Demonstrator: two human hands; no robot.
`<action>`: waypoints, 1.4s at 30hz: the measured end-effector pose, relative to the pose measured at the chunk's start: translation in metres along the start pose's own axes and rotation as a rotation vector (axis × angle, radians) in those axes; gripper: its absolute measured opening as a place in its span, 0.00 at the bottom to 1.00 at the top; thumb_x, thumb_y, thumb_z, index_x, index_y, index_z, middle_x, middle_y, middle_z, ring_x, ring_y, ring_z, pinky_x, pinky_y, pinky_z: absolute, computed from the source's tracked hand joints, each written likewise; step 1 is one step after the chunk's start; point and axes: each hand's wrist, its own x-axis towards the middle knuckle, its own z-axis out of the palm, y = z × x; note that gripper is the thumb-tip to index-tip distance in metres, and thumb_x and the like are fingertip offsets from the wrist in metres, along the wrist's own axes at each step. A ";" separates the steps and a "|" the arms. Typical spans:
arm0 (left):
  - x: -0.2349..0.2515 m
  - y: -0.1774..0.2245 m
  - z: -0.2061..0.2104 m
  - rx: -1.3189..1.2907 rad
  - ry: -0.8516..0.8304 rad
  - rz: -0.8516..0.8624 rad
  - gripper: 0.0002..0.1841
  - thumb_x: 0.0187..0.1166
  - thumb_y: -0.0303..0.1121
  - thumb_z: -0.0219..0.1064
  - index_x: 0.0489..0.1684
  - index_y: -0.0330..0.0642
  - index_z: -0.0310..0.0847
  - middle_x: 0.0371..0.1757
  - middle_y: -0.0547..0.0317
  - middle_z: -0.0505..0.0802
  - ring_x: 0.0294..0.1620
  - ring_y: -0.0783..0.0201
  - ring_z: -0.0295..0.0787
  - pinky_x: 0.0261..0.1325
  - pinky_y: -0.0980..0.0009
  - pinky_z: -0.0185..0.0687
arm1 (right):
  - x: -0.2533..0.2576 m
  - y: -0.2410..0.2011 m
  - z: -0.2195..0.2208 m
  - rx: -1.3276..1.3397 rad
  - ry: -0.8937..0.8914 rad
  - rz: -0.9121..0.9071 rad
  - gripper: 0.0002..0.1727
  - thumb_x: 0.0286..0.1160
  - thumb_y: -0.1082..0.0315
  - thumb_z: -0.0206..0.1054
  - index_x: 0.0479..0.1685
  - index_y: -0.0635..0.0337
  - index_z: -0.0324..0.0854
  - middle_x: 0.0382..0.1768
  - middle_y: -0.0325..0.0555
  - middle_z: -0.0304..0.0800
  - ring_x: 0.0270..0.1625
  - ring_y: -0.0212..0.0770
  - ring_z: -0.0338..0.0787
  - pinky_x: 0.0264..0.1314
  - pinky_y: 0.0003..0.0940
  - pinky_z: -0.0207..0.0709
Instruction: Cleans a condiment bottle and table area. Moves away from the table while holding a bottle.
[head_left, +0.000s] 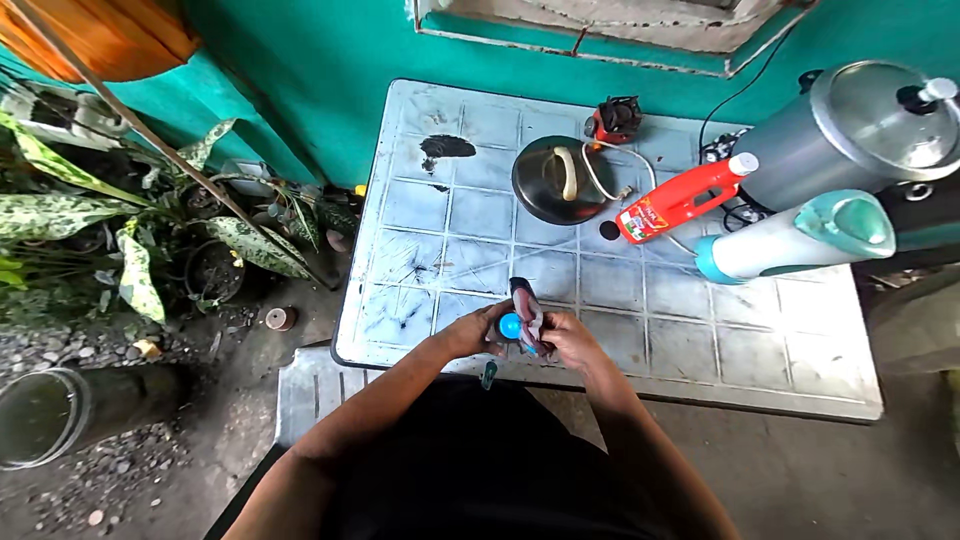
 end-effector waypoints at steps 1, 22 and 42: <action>0.001 -0.004 0.002 -0.024 0.014 0.012 0.53 0.66 0.33 0.85 0.94 0.38 0.51 0.88 0.40 0.71 0.87 0.48 0.70 0.89 0.52 0.63 | 0.001 0.003 0.000 0.056 0.030 -0.004 0.10 0.75 0.82 0.60 0.39 0.63 0.86 0.30 0.34 0.92 0.33 0.26 0.90 0.42 0.26 0.87; -0.035 0.032 -0.034 -1.075 0.700 -0.081 0.42 0.74 0.27 0.70 0.89 0.36 0.47 0.73 0.41 0.81 0.62 0.53 0.90 0.57 0.56 0.93 | -0.018 0.006 0.037 -0.527 0.386 -0.834 0.24 0.80 0.58 0.61 0.51 0.73 0.91 0.63 0.68 0.89 0.75 0.55 0.83 0.84 0.47 0.69; -0.065 0.047 -0.047 -1.038 0.739 0.056 0.37 0.77 0.32 0.69 0.84 0.34 0.54 0.66 0.47 0.87 0.59 0.56 0.92 0.57 0.56 0.93 | -0.002 -0.028 0.072 0.042 0.128 -0.522 0.26 0.93 0.61 0.37 0.60 0.74 0.76 0.46 0.35 0.91 0.52 0.19 0.89 0.62 0.24 0.84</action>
